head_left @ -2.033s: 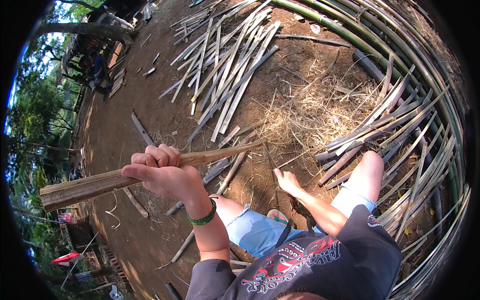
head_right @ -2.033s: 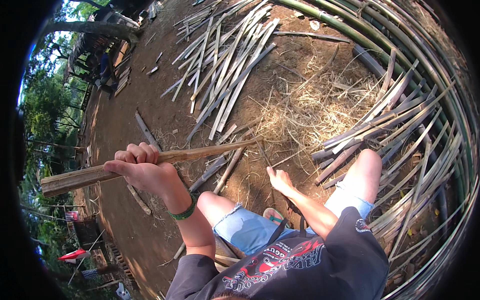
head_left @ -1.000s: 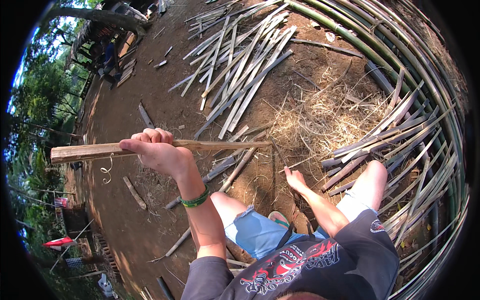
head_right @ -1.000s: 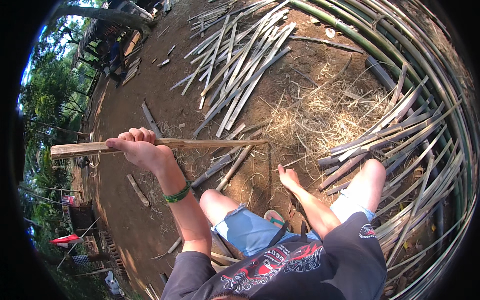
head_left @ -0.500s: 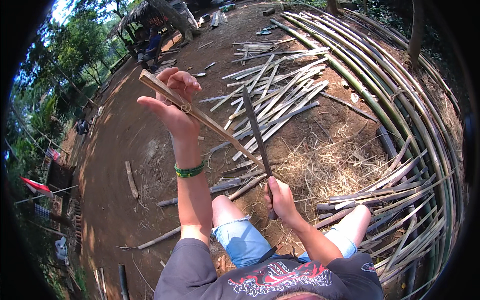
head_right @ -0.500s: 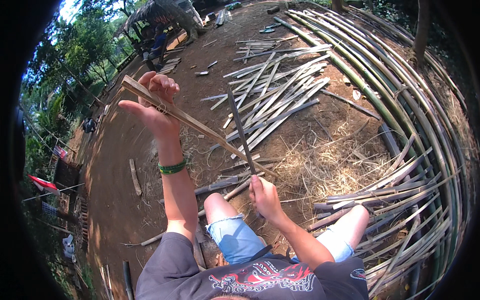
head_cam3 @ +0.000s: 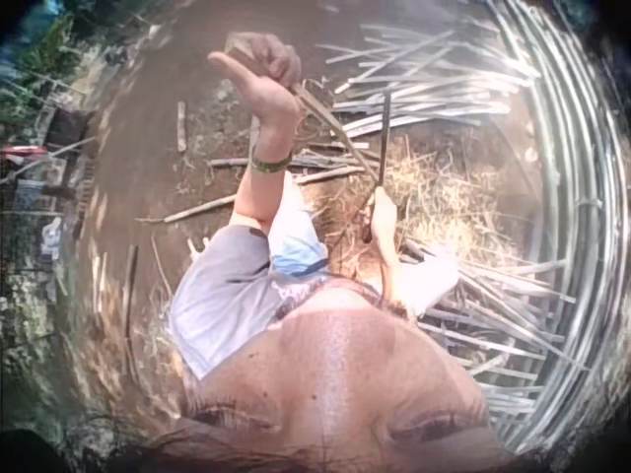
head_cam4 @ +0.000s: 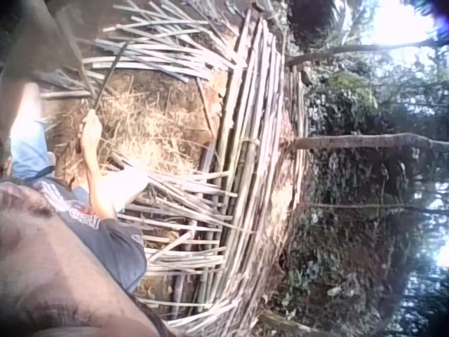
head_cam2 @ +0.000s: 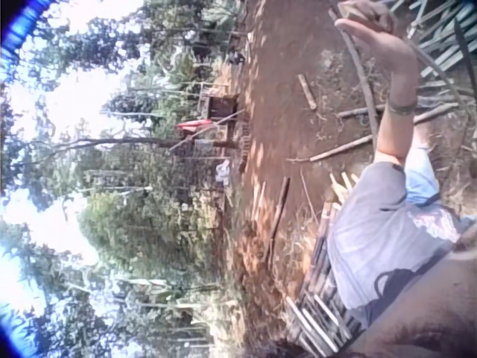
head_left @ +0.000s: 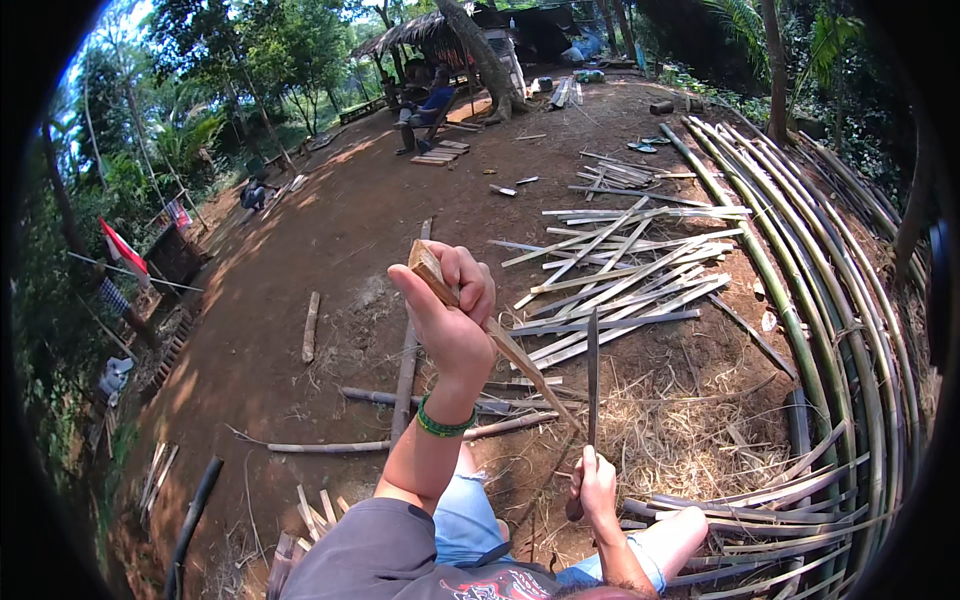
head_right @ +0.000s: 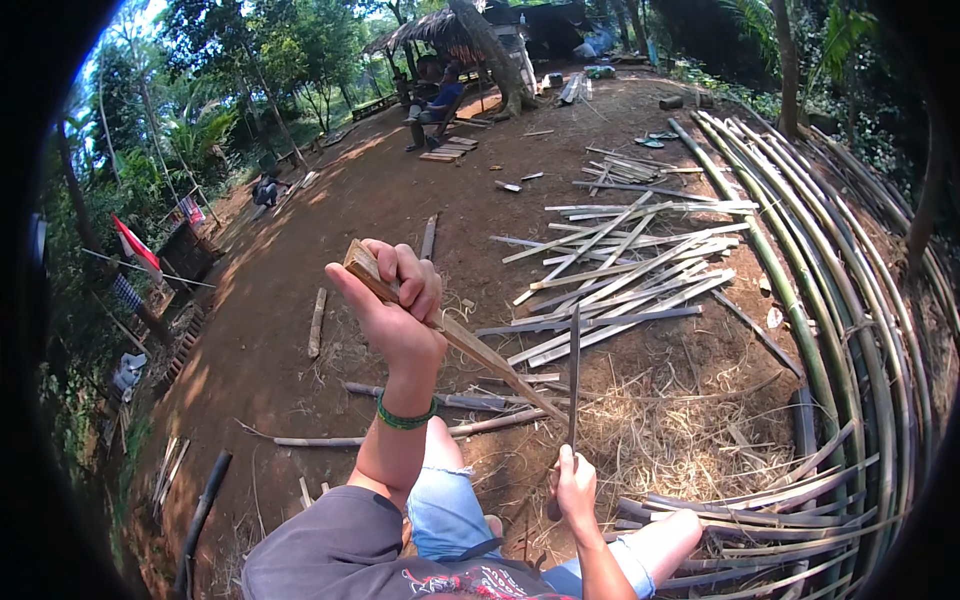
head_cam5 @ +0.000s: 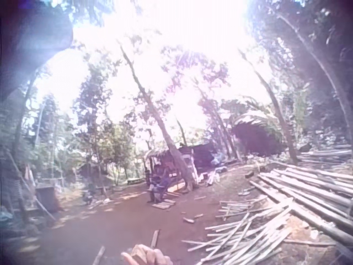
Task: The person sits on the ground and uses a machete to split long bamboo poles into thin strips. They hold the bamboo with one hand and strike it with the machete to separate the material, occasionally inspecting the split pieces.
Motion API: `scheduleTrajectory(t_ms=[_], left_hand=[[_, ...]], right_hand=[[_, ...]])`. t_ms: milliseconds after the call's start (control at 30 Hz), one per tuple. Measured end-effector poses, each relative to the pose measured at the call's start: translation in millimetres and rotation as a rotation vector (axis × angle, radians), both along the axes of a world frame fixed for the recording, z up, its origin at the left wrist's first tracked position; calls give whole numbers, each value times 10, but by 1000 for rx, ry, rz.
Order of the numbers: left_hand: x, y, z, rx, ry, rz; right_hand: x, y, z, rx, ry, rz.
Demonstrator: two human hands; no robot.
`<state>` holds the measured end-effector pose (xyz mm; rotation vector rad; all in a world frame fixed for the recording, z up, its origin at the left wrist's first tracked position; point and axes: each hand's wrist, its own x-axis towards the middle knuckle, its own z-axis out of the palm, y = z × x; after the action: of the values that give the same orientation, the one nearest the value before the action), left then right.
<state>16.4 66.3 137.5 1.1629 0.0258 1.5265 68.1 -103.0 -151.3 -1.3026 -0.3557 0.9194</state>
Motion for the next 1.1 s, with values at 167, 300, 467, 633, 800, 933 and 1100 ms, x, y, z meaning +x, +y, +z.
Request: scheduleTrajectory(t_ms=[167,300,467,633,800,933,1100], left_hand=[[217,-278,-52,82,72,27],[297,-547,-64,178,200,74],[593,-760,-144,349,158,9],[472,-789,43,458,418,170],[278,-715,16,807,656,625],[126,-649,52,803,1008,772],[171,-368,32,920,1143,742]], right_hand=[[132,-67,-58,66,-216,-85],[219,167,731,249,-222,-6],[452,362,997,367,-295,-4],[547,410,1076,294,-428,-23],[658,571,1025,295,-471,-41],[612,633,1175,252,-515,-21],[758,763,1190,232,-514,-47]])
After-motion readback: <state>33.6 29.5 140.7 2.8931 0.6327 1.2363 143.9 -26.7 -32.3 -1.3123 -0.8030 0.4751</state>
